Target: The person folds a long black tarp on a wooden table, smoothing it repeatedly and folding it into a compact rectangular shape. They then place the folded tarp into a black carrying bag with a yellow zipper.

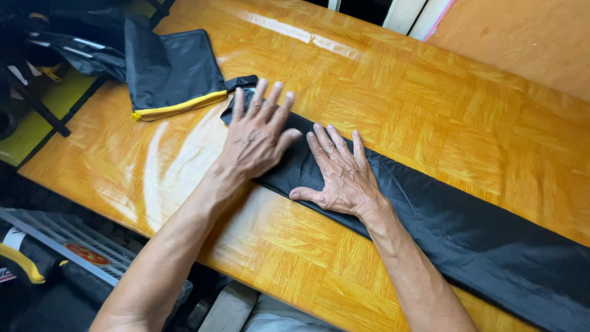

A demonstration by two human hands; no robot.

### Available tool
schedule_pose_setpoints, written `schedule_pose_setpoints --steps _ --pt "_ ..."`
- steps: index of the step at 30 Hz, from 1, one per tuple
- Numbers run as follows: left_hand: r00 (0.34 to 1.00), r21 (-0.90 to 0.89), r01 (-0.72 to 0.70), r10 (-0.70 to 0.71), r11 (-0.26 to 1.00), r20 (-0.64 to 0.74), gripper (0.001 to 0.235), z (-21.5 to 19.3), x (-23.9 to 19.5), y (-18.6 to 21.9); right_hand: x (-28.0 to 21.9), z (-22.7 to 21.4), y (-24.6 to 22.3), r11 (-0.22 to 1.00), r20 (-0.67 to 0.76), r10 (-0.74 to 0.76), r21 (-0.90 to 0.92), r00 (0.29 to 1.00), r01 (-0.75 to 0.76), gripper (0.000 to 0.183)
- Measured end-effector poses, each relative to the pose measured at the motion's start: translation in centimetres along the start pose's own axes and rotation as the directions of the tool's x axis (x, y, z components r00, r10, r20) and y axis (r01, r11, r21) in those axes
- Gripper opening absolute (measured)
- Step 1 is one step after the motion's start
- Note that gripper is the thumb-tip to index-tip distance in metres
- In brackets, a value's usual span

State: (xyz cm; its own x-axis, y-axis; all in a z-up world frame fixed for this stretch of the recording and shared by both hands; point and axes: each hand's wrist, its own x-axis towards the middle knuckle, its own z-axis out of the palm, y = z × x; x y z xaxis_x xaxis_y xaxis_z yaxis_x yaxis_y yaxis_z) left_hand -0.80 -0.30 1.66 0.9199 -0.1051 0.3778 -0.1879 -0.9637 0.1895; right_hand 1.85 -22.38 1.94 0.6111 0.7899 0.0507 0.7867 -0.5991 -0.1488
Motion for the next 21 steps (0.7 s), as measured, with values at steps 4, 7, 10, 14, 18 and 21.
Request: schedule_pose_setpoints --steps 4,7,10,14,18,21 --pt "0.971 0.048 -0.235 0.232 0.971 0.051 0.079 1.1 -1.4 1.6 0.1 -0.1 -0.2 1.000 -0.007 -0.010 0.025 1.000 0.010 0.119" --pt "0.956 -0.077 -0.161 0.175 0.984 0.236 0.102 0.7 -1.7 1.1 0.2 -0.4 -0.1 1.000 0.034 0.022 0.012 0.999 -0.023 0.121" --pt "0.954 -0.008 -0.072 0.071 0.997 0.292 0.111 0.0 -1.7 1.6 0.1 -0.9 -0.4 0.997 0.076 0.064 0.025 0.995 -0.066 0.123" --pt "0.940 -0.014 0.005 0.000 1.000 0.340 0.120 -0.7 -1.4 2.0 0.2 -1.1 -0.5 0.995 0.091 0.091 0.024 0.992 -0.094 0.125" --pt "0.913 0.042 0.043 -0.056 0.998 0.404 0.129 -1.0 -0.9 1.8 0.3 -1.2 -0.4 0.996 0.112 0.079 0.042 0.991 -0.084 0.123" --pt "0.922 0.060 0.042 -0.062 0.997 0.382 0.129 -1.4 -0.8 1.9 0.3 -1.2 -0.5 0.996 0.105 0.073 0.036 0.992 -0.078 0.124"
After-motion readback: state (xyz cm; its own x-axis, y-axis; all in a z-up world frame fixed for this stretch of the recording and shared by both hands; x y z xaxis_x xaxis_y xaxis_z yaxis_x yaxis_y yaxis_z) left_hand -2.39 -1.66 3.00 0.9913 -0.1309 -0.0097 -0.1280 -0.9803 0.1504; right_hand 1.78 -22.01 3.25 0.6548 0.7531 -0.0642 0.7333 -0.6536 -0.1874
